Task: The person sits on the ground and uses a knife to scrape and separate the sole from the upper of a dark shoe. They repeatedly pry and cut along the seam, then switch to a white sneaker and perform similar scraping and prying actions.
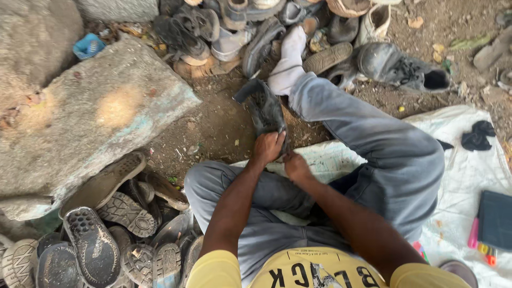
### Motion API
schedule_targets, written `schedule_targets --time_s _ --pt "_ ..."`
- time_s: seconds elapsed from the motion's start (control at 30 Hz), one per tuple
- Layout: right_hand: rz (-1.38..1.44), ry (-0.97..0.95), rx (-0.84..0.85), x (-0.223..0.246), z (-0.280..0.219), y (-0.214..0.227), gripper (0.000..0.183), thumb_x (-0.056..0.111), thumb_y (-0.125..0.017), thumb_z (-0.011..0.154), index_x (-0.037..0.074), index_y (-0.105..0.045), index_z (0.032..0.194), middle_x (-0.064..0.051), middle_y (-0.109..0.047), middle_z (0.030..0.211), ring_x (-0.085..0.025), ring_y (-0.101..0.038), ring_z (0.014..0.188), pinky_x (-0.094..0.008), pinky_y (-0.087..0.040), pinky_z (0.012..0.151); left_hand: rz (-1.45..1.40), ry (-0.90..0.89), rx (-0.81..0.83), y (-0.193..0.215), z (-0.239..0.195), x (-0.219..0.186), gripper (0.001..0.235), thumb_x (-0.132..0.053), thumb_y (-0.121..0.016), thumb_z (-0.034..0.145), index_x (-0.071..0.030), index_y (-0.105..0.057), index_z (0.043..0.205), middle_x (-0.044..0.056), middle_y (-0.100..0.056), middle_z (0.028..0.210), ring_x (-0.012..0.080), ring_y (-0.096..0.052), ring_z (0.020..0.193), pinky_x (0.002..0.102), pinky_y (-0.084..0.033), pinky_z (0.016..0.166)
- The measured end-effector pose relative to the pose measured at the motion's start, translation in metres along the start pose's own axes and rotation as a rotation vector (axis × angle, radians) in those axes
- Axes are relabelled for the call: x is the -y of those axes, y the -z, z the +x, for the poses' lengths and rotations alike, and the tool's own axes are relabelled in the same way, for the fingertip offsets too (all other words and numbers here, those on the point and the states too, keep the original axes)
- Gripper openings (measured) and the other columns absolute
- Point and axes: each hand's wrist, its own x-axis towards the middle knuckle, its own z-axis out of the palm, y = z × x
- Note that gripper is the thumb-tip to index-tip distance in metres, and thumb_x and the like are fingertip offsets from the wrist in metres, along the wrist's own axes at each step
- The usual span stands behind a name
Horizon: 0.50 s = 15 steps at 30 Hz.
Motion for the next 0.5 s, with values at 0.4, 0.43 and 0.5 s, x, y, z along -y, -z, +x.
schedule_targets --time_s 0.4,0.43,0.5 --pt "-0.067 -0.318 0.231 0.07 -0.055 0.066 0.029 0.026 -0.051 0.103 0.0 -0.055 0.115 -0.03 -0.068 0.08 -0.049 -0.073 0.077 -0.054 -0.055 0.069 -0.725 0.109 -0.118 -0.018 -0.002 -0.029 0.048 -0.036 -0.06 0.103 -0.001 -0.061 0.071 0.007 -0.056 0.058 0.0212 -0.054 0.052 0.042 -0.043 0.055" --pt "-0.052 -0.388 0.259 0.067 -0.048 0.063 0.029 0.026 -0.05 0.103 0.001 -0.054 0.117 -0.029 -0.069 0.078 -0.048 -0.074 0.075 -0.053 -0.057 0.068 -0.755 0.108 -0.111 -0.021 -0.004 -0.028 0.047 -0.036 -0.061 0.103 -0.001 -0.061 0.07 0.005 -0.056 0.059 0.0173 -0.053 0.053 0.04 -0.044 0.056" --pt "-0.047 -0.147 0.06 0.05 -0.049 0.051 0.028 0.026 -0.054 0.104 0.0 -0.06 0.111 -0.029 -0.069 0.077 -0.047 -0.07 0.073 -0.053 -0.053 0.064 -0.858 0.165 -0.076 -0.024 -0.009 -0.026 0.047 -0.035 -0.062 0.103 -0.002 -0.06 0.069 0.004 -0.055 0.06 0.015 -0.052 0.055 0.037 -0.043 0.057"
